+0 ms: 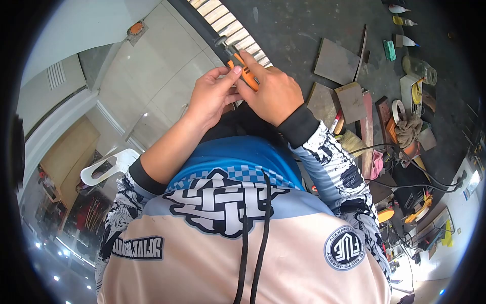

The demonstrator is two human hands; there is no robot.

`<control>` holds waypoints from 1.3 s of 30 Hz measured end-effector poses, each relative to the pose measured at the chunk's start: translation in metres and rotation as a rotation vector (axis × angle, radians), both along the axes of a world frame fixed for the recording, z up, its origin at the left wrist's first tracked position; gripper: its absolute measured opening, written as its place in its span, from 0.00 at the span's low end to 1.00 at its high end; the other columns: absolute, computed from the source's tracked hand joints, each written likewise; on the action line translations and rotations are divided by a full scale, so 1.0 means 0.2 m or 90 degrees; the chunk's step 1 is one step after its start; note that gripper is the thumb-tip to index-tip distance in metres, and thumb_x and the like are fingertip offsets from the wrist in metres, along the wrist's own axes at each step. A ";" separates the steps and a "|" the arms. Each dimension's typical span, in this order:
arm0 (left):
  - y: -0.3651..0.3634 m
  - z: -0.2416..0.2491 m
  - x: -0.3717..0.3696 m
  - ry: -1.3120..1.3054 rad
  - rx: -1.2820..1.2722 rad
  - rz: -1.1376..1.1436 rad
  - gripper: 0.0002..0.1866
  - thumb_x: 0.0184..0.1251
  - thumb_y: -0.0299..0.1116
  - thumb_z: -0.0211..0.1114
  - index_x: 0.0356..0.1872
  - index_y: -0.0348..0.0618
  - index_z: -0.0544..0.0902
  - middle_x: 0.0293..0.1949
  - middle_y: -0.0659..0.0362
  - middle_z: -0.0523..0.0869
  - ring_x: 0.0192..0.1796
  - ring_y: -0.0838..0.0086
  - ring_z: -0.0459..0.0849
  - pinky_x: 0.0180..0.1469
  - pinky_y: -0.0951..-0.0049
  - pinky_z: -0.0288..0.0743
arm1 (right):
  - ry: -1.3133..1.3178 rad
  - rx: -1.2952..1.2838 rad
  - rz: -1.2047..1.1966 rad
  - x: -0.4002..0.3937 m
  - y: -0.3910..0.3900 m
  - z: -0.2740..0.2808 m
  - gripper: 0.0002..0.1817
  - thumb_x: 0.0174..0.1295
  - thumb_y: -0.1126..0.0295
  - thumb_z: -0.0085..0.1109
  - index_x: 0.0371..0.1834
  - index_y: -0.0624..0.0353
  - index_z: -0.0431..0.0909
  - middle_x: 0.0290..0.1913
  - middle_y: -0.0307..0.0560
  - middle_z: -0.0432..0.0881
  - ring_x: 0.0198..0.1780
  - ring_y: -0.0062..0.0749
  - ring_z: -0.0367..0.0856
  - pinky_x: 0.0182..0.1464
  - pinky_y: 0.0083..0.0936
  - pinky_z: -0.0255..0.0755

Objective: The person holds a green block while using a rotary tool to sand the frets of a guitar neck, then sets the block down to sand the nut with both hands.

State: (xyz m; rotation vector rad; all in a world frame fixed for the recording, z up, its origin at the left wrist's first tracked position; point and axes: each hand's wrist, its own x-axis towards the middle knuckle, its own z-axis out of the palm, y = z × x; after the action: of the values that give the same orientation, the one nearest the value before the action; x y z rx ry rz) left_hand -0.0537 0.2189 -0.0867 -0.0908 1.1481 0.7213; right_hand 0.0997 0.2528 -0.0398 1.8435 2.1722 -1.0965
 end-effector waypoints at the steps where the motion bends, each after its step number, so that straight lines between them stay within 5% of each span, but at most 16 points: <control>1: 0.00 0.00 0.00 0.000 -0.003 0.000 0.22 0.75 0.37 0.70 0.54 0.26 0.76 0.44 0.48 0.88 0.45 0.65 0.91 0.48 0.64 0.90 | -0.001 -0.004 -0.001 0.00 0.00 0.00 0.31 0.67 0.49 0.63 0.73 0.43 0.76 0.32 0.58 0.86 0.35 0.54 0.89 0.39 0.45 0.83; 39: 0.15 0.00 0.08 0.010 0.000 -0.044 0.22 0.74 0.38 0.72 0.53 0.27 0.77 0.45 0.48 0.87 0.46 0.65 0.90 0.49 0.64 0.91 | 0.020 -0.007 -0.053 0.10 0.10 -0.04 0.33 0.65 0.48 0.65 0.74 0.39 0.75 0.35 0.61 0.88 0.39 0.59 0.89 0.43 0.47 0.83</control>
State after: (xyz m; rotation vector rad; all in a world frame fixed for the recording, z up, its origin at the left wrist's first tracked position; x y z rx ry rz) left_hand -0.0369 0.2494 -0.0876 -0.0453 1.1604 0.6623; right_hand 0.1205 0.2720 -0.0482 1.9411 2.1192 -1.1590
